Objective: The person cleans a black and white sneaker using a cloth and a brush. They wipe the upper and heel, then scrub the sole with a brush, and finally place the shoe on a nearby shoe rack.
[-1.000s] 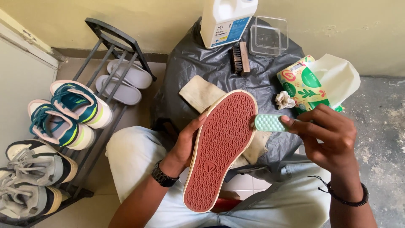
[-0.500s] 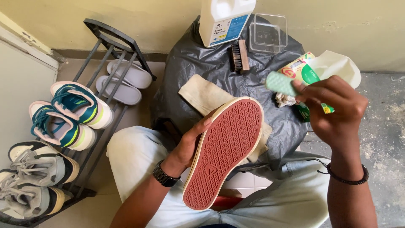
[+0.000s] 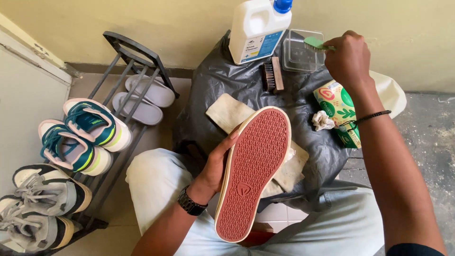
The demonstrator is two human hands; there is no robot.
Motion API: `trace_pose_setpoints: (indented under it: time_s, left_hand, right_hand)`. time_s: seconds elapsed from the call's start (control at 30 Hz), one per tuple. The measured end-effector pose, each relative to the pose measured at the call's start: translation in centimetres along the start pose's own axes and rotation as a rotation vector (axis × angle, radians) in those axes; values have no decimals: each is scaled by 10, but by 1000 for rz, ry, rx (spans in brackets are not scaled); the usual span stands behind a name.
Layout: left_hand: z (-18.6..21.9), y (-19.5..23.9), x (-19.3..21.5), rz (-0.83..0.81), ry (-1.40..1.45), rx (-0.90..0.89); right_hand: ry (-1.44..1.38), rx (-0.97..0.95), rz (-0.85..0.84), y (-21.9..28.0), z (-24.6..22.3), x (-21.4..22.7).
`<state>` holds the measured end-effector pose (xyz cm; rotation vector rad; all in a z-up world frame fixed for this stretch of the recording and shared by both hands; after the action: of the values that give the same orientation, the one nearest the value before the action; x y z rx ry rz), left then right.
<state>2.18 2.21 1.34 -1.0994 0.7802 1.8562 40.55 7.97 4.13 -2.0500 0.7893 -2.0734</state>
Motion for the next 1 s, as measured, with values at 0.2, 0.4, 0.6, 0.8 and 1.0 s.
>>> trace_pose_setpoints:
  time_s: [0.2,0.4,0.6,0.8,1.0]
  left_hand:
    - [6,2,1,-9,9,23]
    - [8,1,0,-46,44,-41]
    - [8,0,4,-57,47,-63]
    - [8,1,0,-5,51,-1]
    - [9,0,1,-33,10,-16]
  right_hand:
    - [70,-14,-41,-9,14,-32]
    - [89,-45,-78,-9,9,-38]
    - [112,33,-28,-8,12,-41]
    - [81,-28,-58,-6,12,-42]
    - [58,-27,-32,-4,24,-34]
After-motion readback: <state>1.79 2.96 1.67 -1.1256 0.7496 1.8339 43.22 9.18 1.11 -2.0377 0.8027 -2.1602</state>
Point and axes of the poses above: each hand's wrist, its own y-axis away from the middle knuckle, its own x-axis out of the back of the hand, z = x × y, the point moved 6 cm from there along -y, towards the middle knuckle, and after that the axes turned 4 degrees about z, right-handed, at the moved point
